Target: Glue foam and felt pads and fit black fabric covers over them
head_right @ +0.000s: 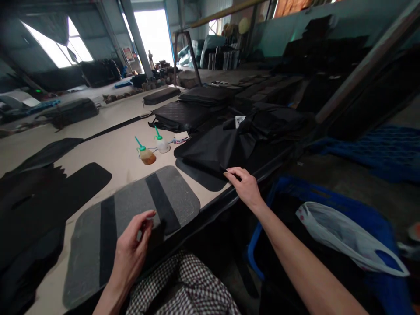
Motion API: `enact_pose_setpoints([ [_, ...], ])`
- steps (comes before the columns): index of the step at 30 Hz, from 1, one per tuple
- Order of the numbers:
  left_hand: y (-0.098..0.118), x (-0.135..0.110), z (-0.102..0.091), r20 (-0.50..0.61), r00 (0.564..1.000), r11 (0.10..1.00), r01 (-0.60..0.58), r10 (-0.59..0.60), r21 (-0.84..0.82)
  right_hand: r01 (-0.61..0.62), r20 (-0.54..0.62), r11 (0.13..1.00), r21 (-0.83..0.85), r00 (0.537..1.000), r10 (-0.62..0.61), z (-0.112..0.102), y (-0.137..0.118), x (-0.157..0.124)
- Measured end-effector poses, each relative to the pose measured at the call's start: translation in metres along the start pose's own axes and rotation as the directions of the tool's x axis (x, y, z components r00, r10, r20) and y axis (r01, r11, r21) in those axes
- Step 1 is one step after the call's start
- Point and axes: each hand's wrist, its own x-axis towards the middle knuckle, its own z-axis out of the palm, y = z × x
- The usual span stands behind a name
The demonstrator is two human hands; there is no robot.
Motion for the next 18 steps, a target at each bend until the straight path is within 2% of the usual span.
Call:
enact_pose_setpoints([
  [1,-0.002,0.001,-0.003,0.002,1.000,1.000,-0.001,0.001,0.020,0.007,0.010,1.000,0.000,1.000,-0.007,0.001,0.000,-0.001],
  [3,-0.006,0.000,-0.004,0.068,0.994,0.992,-0.088,0.082,0.091,0.005,0.033,1.000,0.008,0.999,-0.005,0.003,0.000,-0.002],
  [6,-0.014,-0.005,0.006,0.203,0.948,0.928,-0.291,0.246,0.232,0.001,0.062,1.000,0.015,0.998,-0.002,0.007,0.002,-0.005],
  [8,-0.017,-0.010,0.015,0.248,0.916,0.867,-0.384,0.315,0.318,0.010,0.067,1.000,0.013,0.998,-0.011,0.009,0.005,-0.007],
  [12,-0.016,-0.018,0.027,0.258,0.908,0.810,-0.413,0.331,0.417,0.019,0.069,1.000,0.014,0.997,-0.020,0.009,0.007,-0.009],
  [18,-0.011,-0.015,0.025,0.245,0.912,0.810,-0.407,0.330,0.422,0.007,0.097,1.000,0.015,0.995,-0.009,0.008,0.003,-0.009],
])
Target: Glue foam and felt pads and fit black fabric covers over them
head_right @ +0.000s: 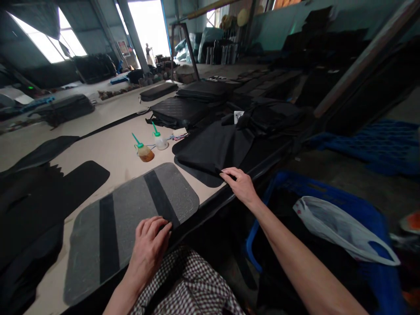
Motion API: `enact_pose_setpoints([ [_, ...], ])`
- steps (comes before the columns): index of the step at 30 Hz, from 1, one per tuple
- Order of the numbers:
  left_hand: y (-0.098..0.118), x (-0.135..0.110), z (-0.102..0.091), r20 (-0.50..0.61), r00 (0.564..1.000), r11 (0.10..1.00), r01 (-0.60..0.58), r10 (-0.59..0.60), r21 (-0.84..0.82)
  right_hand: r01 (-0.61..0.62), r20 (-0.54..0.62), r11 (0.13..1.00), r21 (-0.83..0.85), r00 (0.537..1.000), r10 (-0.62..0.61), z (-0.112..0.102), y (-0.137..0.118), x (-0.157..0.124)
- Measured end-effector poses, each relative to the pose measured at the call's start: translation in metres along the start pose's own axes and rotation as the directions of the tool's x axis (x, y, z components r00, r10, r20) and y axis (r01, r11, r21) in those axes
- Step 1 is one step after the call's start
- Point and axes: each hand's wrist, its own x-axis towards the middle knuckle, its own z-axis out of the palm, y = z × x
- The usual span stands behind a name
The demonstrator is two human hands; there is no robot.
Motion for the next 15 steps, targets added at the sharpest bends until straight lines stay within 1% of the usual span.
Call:
enact_pose_setpoints([
  [3,-0.002,0.002,-0.001,0.002,1.000,1.000,0.012,-0.012,-0.024,-0.009,-0.010,1.000,0.014,1.000,0.009,-0.001,-0.001,0.000],
  [5,-0.003,0.003,-0.002,-0.040,0.998,0.997,0.036,-0.039,-0.064,-0.011,-0.035,1.000,0.024,0.999,0.012,-0.003,-0.001,0.001],
  [8,0.001,0.008,-0.010,-0.149,0.981,0.981,0.102,-0.127,-0.163,0.017,-0.109,0.999,0.032,0.994,-0.013,-0.006,-0.006,0.001],
  [9,0.004,0.010,-0.014,-0.160,0.973,0.967,0.130,-0.167,-0.221,0.036,-0.141,0.999,0.032,0.989,-0.031,-0.007,-0.009,0.001],
  [10,0.008,0.014,-0.019,-0.146,0.966,0.940,0.164,-0.215,-0.299,0.059,-0.170,0.998,0.030,0.984,-0.053,-0.008,-0.013,0.000],
  [11,0.013,0.018,-0.024,-0.106,0.958,0.895,0.206,-0.267,-0.395,0.082,-0.193,0.996,0.030,0.978,-0.075,-0.009,-0.019,-0.001],
  [12,0.018,0.023,-0.028,-0.039,0.947,0.825,0.256,-0.318,-0.504,0.109,-0.209,0.994,0.030,0.973,-0.100,-0.010,-0.025,-0.003],
  [13,0.023,0.029,-0.031,0.045,0.930,0.721,0.313,-0.366,-0.618,0.140,-0.210,0.990,0.032,0.969,-0.131,-0.011,-0.032,-0.007],
  [14,0.029,0.036,-0.033,0.140,0.904,0.578,0.371,-0.404,-0.727,0.178,-0.194,0.983,0.034,0.966,-0.168,-0.011,-0.041,-0.011],
  [15,0.033,0.044,-0.034,0.239,0.874,0.400,0.417,-0.424,-0.816,0.221,-0.165,0.975,0.036,0.963,-0.212,-0.011,-0.049,-0.017],
])
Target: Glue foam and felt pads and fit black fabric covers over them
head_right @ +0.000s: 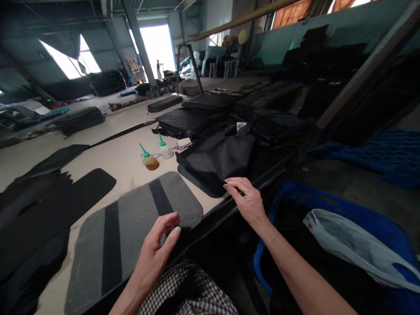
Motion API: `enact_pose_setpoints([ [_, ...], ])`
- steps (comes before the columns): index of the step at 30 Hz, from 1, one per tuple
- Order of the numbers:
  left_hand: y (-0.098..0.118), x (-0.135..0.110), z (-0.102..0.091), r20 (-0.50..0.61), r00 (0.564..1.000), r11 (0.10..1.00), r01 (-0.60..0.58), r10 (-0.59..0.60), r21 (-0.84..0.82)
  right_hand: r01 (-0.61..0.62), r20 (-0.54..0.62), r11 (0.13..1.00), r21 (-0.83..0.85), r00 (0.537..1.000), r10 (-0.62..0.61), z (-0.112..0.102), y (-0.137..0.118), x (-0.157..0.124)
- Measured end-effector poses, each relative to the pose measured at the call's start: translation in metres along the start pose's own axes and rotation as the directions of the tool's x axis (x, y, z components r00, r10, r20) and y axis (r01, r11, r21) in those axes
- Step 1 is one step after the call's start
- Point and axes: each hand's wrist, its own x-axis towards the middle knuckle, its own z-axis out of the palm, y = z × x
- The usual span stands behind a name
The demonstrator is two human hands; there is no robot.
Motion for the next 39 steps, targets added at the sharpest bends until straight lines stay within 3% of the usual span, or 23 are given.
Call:
enact_pose_setpoints([
  [1,0.005,0.005,0.005,0.044,0.995,0.977,0.099,-0.092,-0.187,0.047,0.040,0.999,0.005,0.998,-0.047,0.001,-0.010,-0.005],
  [3,0.013,0.016,0.015,0.159,0.964,0.822,0.266,-0.214,-0.504,0.148,0.127,0.989,0.002,0.981,-0.147,0.003,-0.031,-0.017],
  [5,0.018,0.027,0.022,0.263,0.935,0.667,0.354,-0.238,-0.656,0.246,0.207,0.969,0.005,0.948,-0.241,0.007,-0.051,-0.029],
  [6,0.020,0.033,0.025,0.289,0.926,0.632,0.377,-0.243,-0.677,0.279,0.246,0.960,0.019,0.930,-0.275,0.008,-0.060,-0.035],
  [8,0.020,0.042,0.030,0.254,0.920,0.637,0.389,-0.297,-0.666,0.318,0.326,0.944,0.084,0.887,-0.327,0.009,-0.074,-0.042],
  [11,0.015,0.050,0.032,0.065,0.902,0.696,0.374,-0.428,-0.613,0.307,0.452,0.935,0.176,0.819,-0.354,0.004,-0.076,-0.038],
  [13,0.011,0.050,0.031,0.014,0.892,0.720,0.374,-0.451,-0.585,0.223,0.473,0.968,0.117,0.844,-0.252,-0.001,-0.060,-0.022],
  [16,0.009,0.044,0.026,0.048,0.897,0.760,0.399,-0.438,-0.513,-0.035,0.335,0.971,-0.236,0.935,0.115,-0.005,-0.014,0.021],
  [17,0.009,0.041,0.024,0.062,0.900,0.779,0.407,-0.432,-0.477,-0.109,0.282,0.910,-0.400,0.930,0.235,-0.004,0.004,0.038],
  [20,0.008,0.032,0.017,0.100,0.919,0.842,0.390,-0.381,-0.374,-0.212,0.186,0.800,-0.561,0.910,0.372,0.005,0.052,0.082],
  [23,0.007,0.028,0.011,0.098,0.949,0.897,0.317,-0.301,-0.308,-0.271,0.155,0.724,-0.635,0.873,0.462,0.014,0.079,0.105],
  [26,0.008,0.027,0.004,0.026,0.968,0.919,0.246,-0.250,-0.309,-0.317,0.158,0.695,-0.646,0.835,0.528,0.016,0.091,0.111],
  [30,0.010,0.026,-0.005,-0.088,0.974,0.908,0.158,-0.208,-0.389,-0.371,0.208,0.735,-0.568,0.800,0.563,0.008,0.097,0.112],
  [34,0.009,0.021,-0.026,-0.142,0.968,0.911,0.135,-0.204,-0.391,-0.411,0.312,0.845,-0.341,0.799,0.515,-0.006,0.084,0.109],
  [37,0.009,0.012,-0.060,-0.192,0.951,0.913,0.155,-0.241,-0.377,-0.505,0.401,0.862,-0.025,0.785,0.472,-0.014,0.054,0.106],
  [39,0.011,0.003,-0.093,-0.282,0.906,0.901,0.192,-0.315,-0.389,-0.597,0.485,0.762,0.250,0.759,0.435,-0.014,0.027,0.104],
])
